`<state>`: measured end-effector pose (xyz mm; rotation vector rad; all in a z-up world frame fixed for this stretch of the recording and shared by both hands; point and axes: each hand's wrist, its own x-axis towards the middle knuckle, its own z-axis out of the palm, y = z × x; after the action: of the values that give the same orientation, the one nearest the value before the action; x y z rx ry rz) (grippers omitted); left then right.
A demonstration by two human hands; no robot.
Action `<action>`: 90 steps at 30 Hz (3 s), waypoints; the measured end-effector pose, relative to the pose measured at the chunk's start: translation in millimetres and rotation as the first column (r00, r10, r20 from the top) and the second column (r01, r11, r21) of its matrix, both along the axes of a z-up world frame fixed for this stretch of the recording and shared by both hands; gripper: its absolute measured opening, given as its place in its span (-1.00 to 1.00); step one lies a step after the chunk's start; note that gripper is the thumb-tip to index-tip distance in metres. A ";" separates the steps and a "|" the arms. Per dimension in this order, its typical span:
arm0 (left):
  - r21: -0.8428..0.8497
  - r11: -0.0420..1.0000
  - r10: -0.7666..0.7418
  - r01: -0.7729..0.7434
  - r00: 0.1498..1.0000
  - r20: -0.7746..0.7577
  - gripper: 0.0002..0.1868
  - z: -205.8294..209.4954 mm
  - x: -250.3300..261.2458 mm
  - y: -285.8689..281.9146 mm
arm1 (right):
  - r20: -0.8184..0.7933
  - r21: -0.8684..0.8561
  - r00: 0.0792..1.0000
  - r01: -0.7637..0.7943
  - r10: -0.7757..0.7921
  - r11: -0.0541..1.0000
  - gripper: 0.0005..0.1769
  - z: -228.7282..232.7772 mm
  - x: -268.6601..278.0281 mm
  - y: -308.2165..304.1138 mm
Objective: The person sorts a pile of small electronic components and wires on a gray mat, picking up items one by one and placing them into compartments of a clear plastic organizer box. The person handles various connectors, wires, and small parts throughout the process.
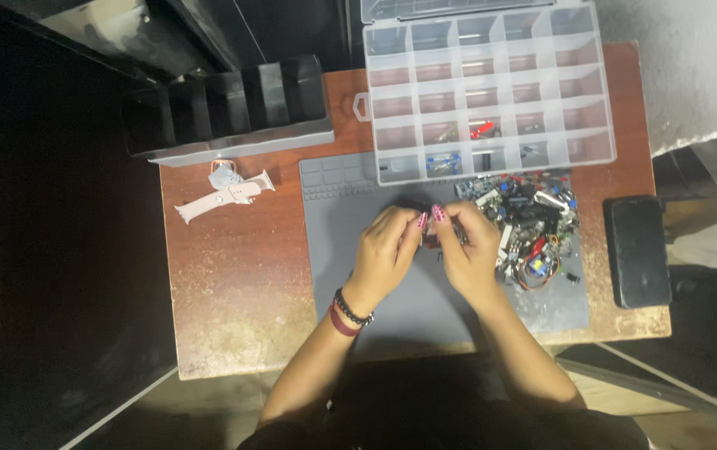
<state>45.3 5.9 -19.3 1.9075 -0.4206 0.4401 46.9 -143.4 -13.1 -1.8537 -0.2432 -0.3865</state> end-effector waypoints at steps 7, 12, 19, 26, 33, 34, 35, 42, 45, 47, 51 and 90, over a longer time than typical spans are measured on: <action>0.018 1.000 0.016 -0.017 0.999 0.031 -0.89 -9.7 3.3 -3.6 | -0.124 0.091 0.992 -0.003 0.014 0.996 -0.77 -9.9 0.8 0.7; 0.052 0.999 0.010 -0.014 0.997 0.080 -0.91 -8.8 5.7 -6.5 | -0.226 0.271 0.972 0.004 0.060 0.963 -0.80 -17.2 -1.4 -1.3; 0.036 0.999 0.004 -0.004 1.000 0.017 -0.90 -9.4 6.4 -5.1 | -0.253 0.227 0.967 0.040 0.019 0.973 -0.86 -3.3 0.1 1.0; -0.058 0.998 0.014 -0.018 0.998 -0.067 -0.83 -8.1 4.5 -7.2 | -0.198 0.044 0.975 0.113 -0.102 0.993 -0.92 6.7 -6.9 5.5; 0.112 0.993 0.041 -0.045 0.998 0.039 -0.91 -2.0 4.0 -10.3 | -0.245 0.270 0.953 0.245 -0.179 0.931 -0.95 -17.3 -6.5 5.9; 0.112 0.993 0.037 -0.041 0.999 0.039 -0.91 -3.0 3.7 -11.3 | -0.245 0.270 0.952 0.249 -0.183 0.930 -0.95 -17.6 -7.2 6.3; 0.119 0.992 0.031 -0.035 0.999 0.037 -0.90 -4.0 3.3 -12.0 | -0.246 0.271 0.952 0.247 -0.181 0.930 -0.95 -18.1 -7.8 7.0; 0.204 0.977 0.047 -0.065 0.995 0.093 -0.88 -19.2 2.6 -16.1 | -0.220 0.272 0.959 0.236 -0.178 0.933 -0.97 -16.5 -9.9 7.5; 0.213 0.974 0.060 -0.080 0.994 0.096 -0.87 -22.9 2.6 -17.2 | -0.193 0.203 0.953 0.271 -0.233 0.941 -0.92 -9.8 -11.4 7.5; 0.204 0.976 0.058 -0.076 0.994 0.094 -0.86 -21.3 2.5 -17.0 | -0.174 0.168 0.950 0.289 -0.261 0.942 -0.91 -4.8 -13.6 9.6; 0.173 0.983 0.053 -0.067 0.995 0.082 -0.84 -19.7 2.3 -15.4 | -0.272 0.257 0.937 0.290 -0.219 0.922 -0.95 -9.1 -14.6 13.1; -0.083 0.991 -0.116 0.102 0.976 -0.187 -0.75 -6.5 -5.1 -10.6 | 0.001 0.023 0.941 0.339 -0.339 0.941 -0.78 12.6 62.0 -158.8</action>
<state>40.2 -4.8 -25.8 1.8257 -0.3748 0.1948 108.9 -302.2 -0.4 -1.8742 0.0808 -0.6280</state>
